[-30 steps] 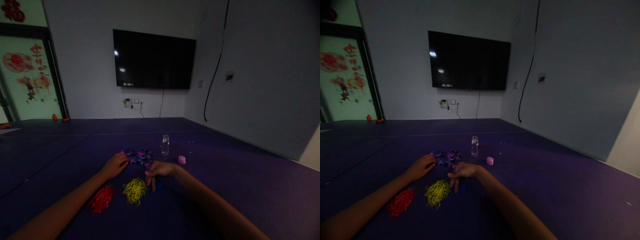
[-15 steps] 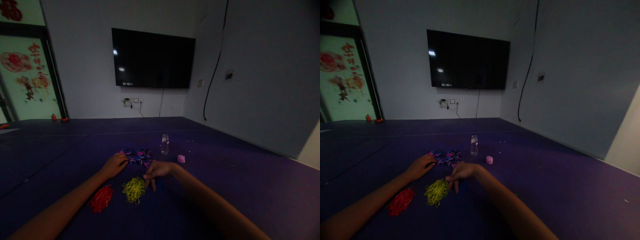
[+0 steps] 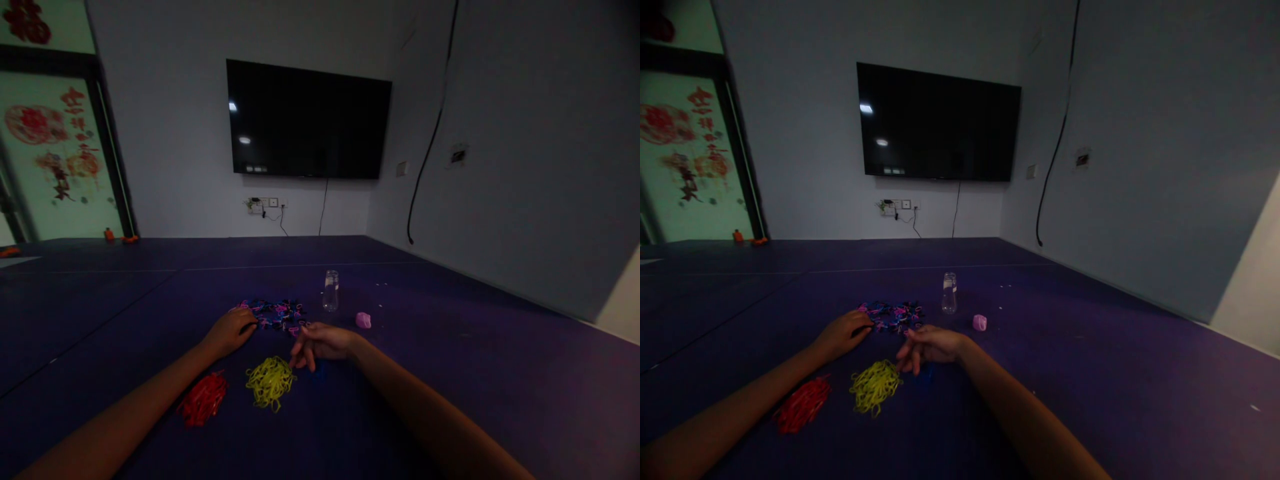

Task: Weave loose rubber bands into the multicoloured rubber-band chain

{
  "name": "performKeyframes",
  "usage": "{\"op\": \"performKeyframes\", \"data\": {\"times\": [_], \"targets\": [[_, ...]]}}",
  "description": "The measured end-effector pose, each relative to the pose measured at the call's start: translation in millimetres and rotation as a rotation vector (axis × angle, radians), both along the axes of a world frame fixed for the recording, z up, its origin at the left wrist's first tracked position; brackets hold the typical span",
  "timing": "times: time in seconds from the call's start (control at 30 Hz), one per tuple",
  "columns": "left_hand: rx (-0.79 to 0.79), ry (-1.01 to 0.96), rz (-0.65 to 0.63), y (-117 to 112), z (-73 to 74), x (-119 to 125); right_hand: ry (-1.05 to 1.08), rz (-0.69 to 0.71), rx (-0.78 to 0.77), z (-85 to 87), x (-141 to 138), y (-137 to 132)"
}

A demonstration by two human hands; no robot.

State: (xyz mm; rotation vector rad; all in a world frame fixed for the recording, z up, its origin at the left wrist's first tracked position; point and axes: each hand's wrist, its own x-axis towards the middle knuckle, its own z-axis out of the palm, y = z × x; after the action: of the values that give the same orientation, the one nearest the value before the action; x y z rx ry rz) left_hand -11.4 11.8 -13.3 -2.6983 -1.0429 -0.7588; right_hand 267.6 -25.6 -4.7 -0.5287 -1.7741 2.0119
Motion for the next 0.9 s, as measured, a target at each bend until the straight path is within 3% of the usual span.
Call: {"op": "performKeyframes", "data": {"times": [0.1,0.17,0.3,0.43,0.57,0.63,0.73,0.8,0.9], "targets": [[-0.002,0.0,0.001,-1,1.0,1,-0.005,0.043,-0.051,-1.8,1,-2],[-0.008,0.0,0.0,-1,1.2,1,0.028,0.0,-0.063,-5.0,0,-1],[-0.027,0.008,-0.003,-3,1.6,1,0.157,-0.281,-0.034,-14.4,-2,8],[-0.035,0.001,0.019,-4,3.2,2,0.086,-0.686,0.223,-21.3,-4,21],[-0.017,0.002,0.004,-5,5.0,3,-0.24,-0.958,0.653,-20.0,-4,24],[-0.004,-0.005,0.001,-5,5.2,3,-0.451,-0.949,0.919,-15.9,-5,20],[0.01,-0.016,0.006,-6,4.8,3,-0.645,-0.775,1.267,-8.1,-7,10],[0.014,-0.016,-0.004,-7,4.7,3,-0.688,-0.661,1.378,-3.8,-10,5],[0.01,0.012,-0.07,-8,5.6,5,-0.705,-0.585,1.424,-1.0,-12,2]]}}
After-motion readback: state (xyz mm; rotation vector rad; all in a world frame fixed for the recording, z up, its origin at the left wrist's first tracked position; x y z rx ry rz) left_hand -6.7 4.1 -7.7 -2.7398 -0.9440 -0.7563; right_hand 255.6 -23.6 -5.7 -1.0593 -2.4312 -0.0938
